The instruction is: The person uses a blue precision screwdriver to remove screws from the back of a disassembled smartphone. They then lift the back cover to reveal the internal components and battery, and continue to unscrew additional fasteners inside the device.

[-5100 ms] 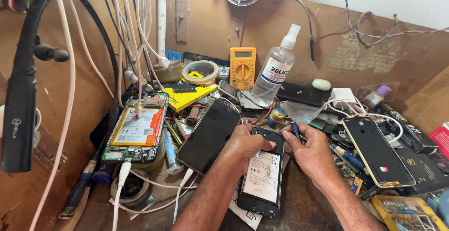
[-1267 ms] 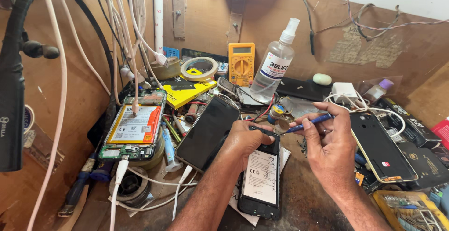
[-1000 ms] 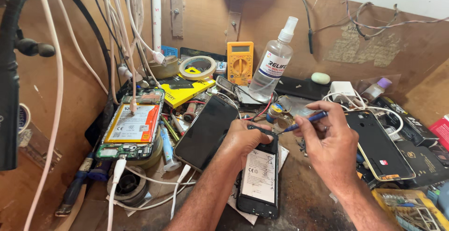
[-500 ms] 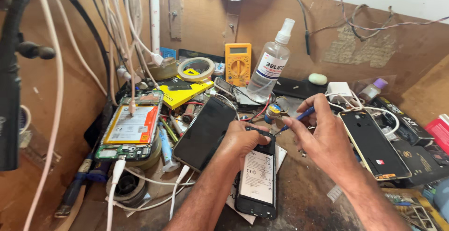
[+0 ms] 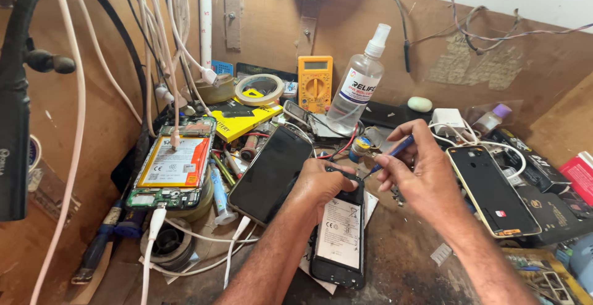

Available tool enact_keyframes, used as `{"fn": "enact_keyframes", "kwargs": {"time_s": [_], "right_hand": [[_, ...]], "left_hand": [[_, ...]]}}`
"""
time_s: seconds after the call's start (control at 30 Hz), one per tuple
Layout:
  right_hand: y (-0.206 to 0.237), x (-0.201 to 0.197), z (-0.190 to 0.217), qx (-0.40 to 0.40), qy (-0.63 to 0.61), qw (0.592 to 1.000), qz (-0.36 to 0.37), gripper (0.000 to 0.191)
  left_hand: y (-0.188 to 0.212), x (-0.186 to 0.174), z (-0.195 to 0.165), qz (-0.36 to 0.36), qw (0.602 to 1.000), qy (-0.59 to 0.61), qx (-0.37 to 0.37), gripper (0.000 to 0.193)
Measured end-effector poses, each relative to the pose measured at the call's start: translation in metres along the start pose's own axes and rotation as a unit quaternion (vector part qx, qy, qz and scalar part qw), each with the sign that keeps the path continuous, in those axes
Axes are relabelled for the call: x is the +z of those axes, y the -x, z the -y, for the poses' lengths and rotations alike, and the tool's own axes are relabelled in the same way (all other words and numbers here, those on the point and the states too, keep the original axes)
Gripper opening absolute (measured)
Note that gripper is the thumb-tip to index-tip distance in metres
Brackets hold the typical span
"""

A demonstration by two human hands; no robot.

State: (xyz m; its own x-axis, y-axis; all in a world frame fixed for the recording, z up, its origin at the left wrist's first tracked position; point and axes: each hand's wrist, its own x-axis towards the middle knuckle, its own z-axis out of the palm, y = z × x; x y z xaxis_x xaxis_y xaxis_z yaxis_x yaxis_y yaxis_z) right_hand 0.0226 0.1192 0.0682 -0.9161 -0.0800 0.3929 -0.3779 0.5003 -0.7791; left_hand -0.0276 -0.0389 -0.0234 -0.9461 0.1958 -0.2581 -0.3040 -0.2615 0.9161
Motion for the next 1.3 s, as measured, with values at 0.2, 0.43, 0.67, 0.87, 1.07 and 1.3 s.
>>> {"fn": "enact_keyframes", "kwargs": {"time_s": [0.2,0.43,0.67,0.87,1.07,1.3], "right_hand": [[0.006,0.007,0.001,0.043,0.049,0.997,-0.045,0.027],[0.004,0.008,-0.004,0.002,-0.020,0.999,-0.050,0.035],[0.015,0.023,-0.016,-0.058,0.040,0.982,-0.173,0.054],[0.015,0.027,-0.026,-0.076,-0.038,0.981,-0.177,0.062],[0.015,0.022,-0.029,-0.097,-0.160,0.974,-0.124,0.069],[0.013,0.018,-0.033,-0.066,-0.057,0.977,-0.196,0.052]], "left_hand": [[0.002,-0.001,-0.002,0.000,1.000,0.008,-0.010,0.031],[-0.001,-0.001,0.000,0.005,1.000,0.001,-0.005,0.032],[0.000,0.000,0.000,-0.006,1.000,-0.003,-0.014,0.031],[0.003,-0.001,0.001,-0.008,1.000,-0.008,-0.017,0.030],[0.001,0.001,-0.002,0.004,1.000,0.003,-0.019,0.032],[-0.001,-0.001,0.000,0.002,1.000,0.006,-0.020,0.032]]}}
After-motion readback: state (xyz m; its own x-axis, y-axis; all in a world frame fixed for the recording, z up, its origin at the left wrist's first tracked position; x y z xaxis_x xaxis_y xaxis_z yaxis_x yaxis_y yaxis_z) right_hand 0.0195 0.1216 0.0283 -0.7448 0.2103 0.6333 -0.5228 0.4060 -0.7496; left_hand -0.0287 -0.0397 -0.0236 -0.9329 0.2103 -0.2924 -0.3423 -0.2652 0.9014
